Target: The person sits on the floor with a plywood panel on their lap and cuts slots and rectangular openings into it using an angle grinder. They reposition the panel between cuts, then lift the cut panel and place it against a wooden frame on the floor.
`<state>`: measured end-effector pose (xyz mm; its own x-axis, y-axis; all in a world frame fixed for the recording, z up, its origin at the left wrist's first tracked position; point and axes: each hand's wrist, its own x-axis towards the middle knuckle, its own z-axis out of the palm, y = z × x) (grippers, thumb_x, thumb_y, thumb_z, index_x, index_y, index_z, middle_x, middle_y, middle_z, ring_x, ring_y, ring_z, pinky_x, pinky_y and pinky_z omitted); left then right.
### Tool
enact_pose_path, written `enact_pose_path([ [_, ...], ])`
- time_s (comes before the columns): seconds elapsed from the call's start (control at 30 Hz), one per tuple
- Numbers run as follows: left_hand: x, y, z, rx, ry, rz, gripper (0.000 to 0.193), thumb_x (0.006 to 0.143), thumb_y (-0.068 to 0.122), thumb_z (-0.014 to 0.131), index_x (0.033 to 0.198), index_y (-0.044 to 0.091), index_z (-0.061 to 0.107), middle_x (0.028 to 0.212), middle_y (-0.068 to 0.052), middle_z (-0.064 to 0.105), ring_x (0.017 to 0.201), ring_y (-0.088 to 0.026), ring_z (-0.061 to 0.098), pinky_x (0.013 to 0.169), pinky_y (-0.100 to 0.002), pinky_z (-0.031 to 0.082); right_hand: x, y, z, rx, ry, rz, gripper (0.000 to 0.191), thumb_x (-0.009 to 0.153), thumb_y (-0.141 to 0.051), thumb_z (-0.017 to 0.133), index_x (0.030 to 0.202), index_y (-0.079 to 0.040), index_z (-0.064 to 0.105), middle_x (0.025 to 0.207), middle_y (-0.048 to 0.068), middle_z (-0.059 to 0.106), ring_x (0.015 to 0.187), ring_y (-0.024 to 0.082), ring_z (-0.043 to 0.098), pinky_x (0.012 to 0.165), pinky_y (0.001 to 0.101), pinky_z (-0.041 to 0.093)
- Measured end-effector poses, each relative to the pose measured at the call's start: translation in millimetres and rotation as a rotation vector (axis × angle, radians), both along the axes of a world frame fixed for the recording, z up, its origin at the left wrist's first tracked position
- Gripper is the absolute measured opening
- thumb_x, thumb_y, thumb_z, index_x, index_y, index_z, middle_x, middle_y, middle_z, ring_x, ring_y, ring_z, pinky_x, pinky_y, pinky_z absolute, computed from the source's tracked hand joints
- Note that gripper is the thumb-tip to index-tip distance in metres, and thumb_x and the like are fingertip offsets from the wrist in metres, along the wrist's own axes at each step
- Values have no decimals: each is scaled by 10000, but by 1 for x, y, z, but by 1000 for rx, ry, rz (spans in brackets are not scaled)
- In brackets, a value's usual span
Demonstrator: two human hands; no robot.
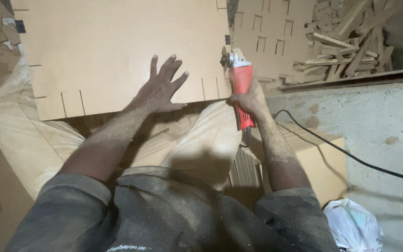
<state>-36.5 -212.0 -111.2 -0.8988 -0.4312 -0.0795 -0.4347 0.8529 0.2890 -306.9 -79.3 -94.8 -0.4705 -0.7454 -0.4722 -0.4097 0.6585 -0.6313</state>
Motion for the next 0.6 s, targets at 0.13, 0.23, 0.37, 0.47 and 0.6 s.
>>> enact_pose_path([
  [0.13, 1, -1, -2, -8, -13, 3, 1059, 759, 719, 705, 1541, 69, 410, 1593, -248, 269, 1542, -389, 101, 1175, -745, 3, -2, 16, -2, 130, 0, 27, 421, 691, -122, 852, 1045, 54, 708, 915, 158, 748, 836, 228, 740, 742, 365, 602],
  [0.23, 1, 0, -2, -30, 8, 0, 1068, 752, 724, 705, 1543, 71, 411, 1596, -257, 258, 1535, -391, 105, 1166, -743, 11, 4, 25, 3, 96, 64, -29, 573, 642, -101, 871, 1144, 8, 616, 920, 110, 712, 839, 215, 719, 746, 355, 596],
  [0.37, 2, 5, 0, 1, -6, 14, 1066, 751, 722, 712, 1550, 84, 412, 1610, -270, 217, 1531, -388, 93, 1181, -715, 21, 15, 36, 18, -151, -104, -88, 592, 607, -57, 828, 1156, -9, 613, 917, 89, 698, 807, 216, 704, 702, 368, 614],
  [0.47, 14, 3, -4, 274, 128, 206, 1011, 753, 645, 772, 1534, 101, 431, 1630, -265, 118, 1495, -451, 15, 1180, -674, 33, 15, 44, 33, -241, -223, -203, 530, 633, -29, 805, 1124, -27, 607, 911, 79, 696, 787, 216, 717, 693, 382, 635],
  [0.6, 88, 1, -15, 321, 315, 774, 734, 974, 383, 738, 1566, 49, 458, 1696, -245, 74, 1549, -456, 81, 1270, -612, 131, 15, 65, 53, -360, -330, -232, 417, 726, 7, 742, 1121, -10, 608, 929, 80, 700, 804, 203, 715, 736, 370, 622],
])
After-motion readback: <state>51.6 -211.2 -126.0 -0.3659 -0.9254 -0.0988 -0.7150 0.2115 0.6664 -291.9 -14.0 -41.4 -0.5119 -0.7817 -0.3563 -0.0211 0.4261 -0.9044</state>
